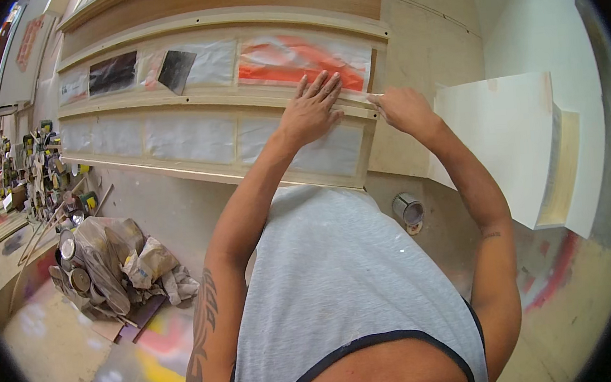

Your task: Applying masking tape and newspaper to sections of a wooden furniture structure to prepare it for painting or finishing.

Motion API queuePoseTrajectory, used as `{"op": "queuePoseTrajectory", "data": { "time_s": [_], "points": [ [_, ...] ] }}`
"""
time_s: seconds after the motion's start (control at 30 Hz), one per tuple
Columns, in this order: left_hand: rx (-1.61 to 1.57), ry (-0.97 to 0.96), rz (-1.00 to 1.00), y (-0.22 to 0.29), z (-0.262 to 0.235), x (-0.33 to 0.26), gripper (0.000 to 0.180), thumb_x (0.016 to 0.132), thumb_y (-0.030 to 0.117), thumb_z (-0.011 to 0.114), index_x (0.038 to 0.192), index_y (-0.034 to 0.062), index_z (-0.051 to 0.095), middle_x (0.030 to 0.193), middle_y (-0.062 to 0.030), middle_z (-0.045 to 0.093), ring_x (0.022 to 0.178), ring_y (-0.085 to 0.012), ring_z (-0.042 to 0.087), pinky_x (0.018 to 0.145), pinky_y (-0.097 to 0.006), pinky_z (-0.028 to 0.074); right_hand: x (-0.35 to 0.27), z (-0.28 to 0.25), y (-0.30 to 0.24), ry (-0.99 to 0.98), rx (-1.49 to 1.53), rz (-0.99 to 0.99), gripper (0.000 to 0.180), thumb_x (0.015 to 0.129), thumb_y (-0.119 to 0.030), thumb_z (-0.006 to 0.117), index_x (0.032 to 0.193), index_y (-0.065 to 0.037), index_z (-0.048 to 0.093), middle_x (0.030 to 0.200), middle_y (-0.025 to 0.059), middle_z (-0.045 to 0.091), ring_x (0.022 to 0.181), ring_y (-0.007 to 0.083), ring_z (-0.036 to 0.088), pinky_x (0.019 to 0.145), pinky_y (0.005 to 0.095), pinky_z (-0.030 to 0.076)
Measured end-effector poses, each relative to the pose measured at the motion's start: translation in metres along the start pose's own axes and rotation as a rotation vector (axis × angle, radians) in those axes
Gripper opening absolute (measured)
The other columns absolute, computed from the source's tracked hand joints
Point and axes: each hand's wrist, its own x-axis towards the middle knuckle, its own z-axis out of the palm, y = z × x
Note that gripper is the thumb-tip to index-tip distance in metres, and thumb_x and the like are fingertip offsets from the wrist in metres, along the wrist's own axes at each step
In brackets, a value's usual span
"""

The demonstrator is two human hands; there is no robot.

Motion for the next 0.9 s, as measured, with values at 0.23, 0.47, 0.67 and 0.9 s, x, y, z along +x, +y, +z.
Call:
{"op": "queuePoseTrajectory", "data": {
  "time_s": [0.23, 0.47, 0.67, 0.9],
  "points": [
    [-0.019, 0.033, 0.007, 0.000, 0.003, -0.001, 0.069, 0.105, 0.050, 0.046, 0.161, 0.0105, 0.035, 0.171, -0.0074, 0.026, 0.159, -0.0273, 0.017, 0.129, -0.053, 0.009, 0.002, -0.001, -0.003, -0.017, -0.018, -0.005, 0.027, 0.105, -0.020, 0.051, 0.116, -0.013, 0.074, 0.086, 0.0190, 0.073, 0.081, 0.0395, 0.073, 0.069, 0.0529, 0.058],
    [-0.018, -0.025, 0.017, 0.000, -0.004, 0.000, 0.064, 0.105, 0.049, 0.048, 0.159, 0.0175, 0.040, 0.171, -0.0065, 0.027, 0.160, -0.0269, 0.017, 0.129, -0.055, 0.008, 0.002, 0.003, 0.000, -0.026, -0.012, -0.010, 0.027, 0.105, -0.020, 0.051, 0.119, -0.013, 0.072, 0.084, 0.0180, 0.073, 0.078, 0.0388, 0.073, 0.067, 0.0525, 0.058],
    [0.099, -0.023, 0.175, -0.042, -0.021, 0.005, 0.052, 0.106, 0.050, 0.043, 0.154, 0.0315, 0.049, 0.169, -0.0004, 0.031, 0.158, -0.0254, 0.021, 0.128, -0.057, 0.008, 0.004, 0.024, 0.018, -0.078, -0.027, -0.026, 0.041, 0.103, -0.020, 0.052, 0.142, -0.025, 0.061, 0.083, 0.0199, 0.069, 0.074, 0.0405, 0.069, 0.066, 0.0539, 0.055],
    [0.099, -0.097, 0.291, -0.084, -0.039, 0.012, 0.045, 0.109, 0.049, 0.039, 0.149, 0.0355, 0.054, 0.169, 0.0011, 0.029, 0.158, -0.0258, 0.020, 0.130, -0.055, 0.008, -0.001, 0.030, 0.026, 0.000, 0.058, -0.069, 0.040, 0.102, -0.020, 0.053, 0.139, -0.032, 0.063, 0.082, 0.0200, 0.066, 0.073, 0.0417, 0.066, 0.066, 0.0534, 0.054]
  ]
}}
